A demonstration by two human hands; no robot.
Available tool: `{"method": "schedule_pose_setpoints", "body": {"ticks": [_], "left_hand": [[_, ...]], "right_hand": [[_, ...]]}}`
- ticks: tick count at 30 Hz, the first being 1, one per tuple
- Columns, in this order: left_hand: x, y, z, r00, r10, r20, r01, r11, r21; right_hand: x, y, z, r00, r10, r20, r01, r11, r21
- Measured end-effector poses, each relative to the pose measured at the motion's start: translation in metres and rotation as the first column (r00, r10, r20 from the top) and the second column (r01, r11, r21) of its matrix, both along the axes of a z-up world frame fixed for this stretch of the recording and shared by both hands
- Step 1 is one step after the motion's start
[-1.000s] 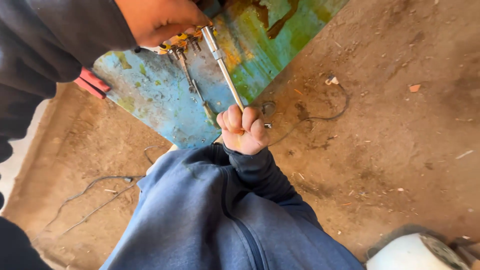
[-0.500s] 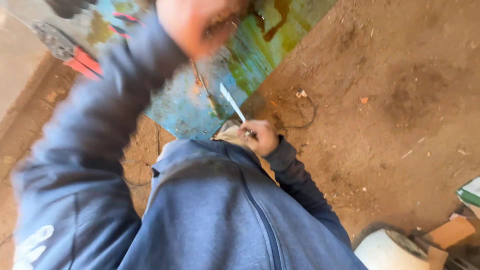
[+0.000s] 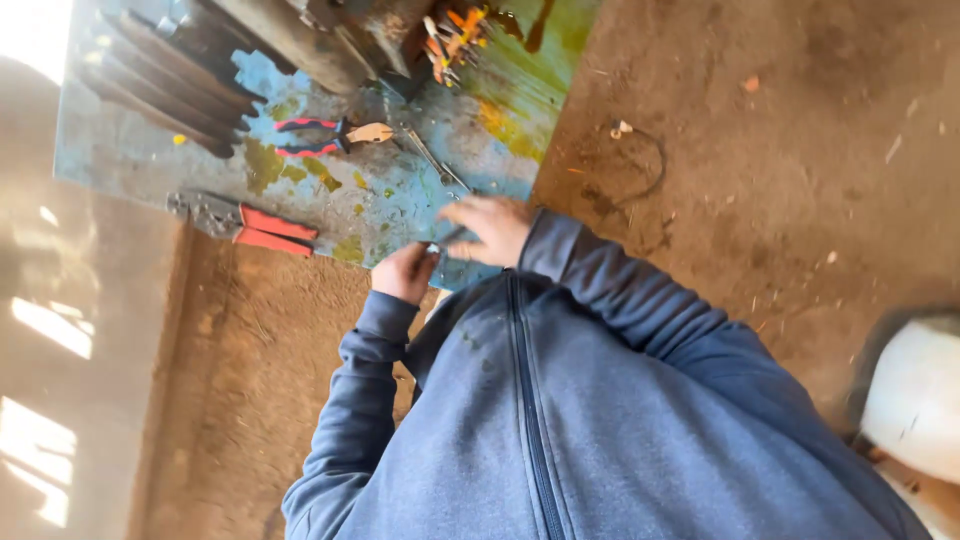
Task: The person works at a workbench on an orange electrical component with attached cables, adjusting its fittings by hand and tightening fasteners with pliers, a socket wrench, and a screwdriver. They then move to the floor, pick up a cable with a plug, and strip the insulation from a wire end with a red hand tool.
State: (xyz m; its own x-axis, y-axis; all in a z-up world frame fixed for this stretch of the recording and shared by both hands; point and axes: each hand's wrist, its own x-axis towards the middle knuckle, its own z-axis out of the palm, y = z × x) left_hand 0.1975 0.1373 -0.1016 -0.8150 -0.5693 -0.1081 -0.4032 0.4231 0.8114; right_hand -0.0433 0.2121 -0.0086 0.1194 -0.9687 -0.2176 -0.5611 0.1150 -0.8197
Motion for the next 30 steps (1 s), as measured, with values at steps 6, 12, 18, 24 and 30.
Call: {"method": "schedule_pose_setpoints", "body": {"ticks": [6, 12, 18, 24, 30], "left_hand": [[0.029, -0.04, -0.072, 0.953, 0.28, 0.117, -0.295, 0.946, 0.133], [0.027, -0.05, -0.075, 0.93, 0.332, 0.156, -0.335, 0.942, -0.008], [0.025, -0.044, -0.05, 0.962, 0.235, 0.143, -0.194, 0.948, -0.254], [0.041, -0.035, -0.04, 0.971, 0.202, 0.13, -0.157, 0.942, -0.295], [-0.016, 0.055, 0.011, 0.966, 0.224, 0.129, -0.204, 0.967, -0.153]], "right_hand": [[0.0, 0.034, -0.029, 0.944, -0.296, -0.143, 0.275, 0.949, -0.153], [0.021, 0.155, -0.108, 0.904, -0.295, -0.308, 0.366, 0.907, 0.207], [0.031, 0.235, -0.157, 0.926, -0.308, -0.217, 0.369, 0.857, 0.359], [-0.013, 0.271, -0.172, 0.9, -0.43, -0.075, 0.43, 0.842, 0.326], [-0.097, 0.403, -0.267, 0.838, -0.538, -0.09, 0.524, 0.746, 0.412]]}}
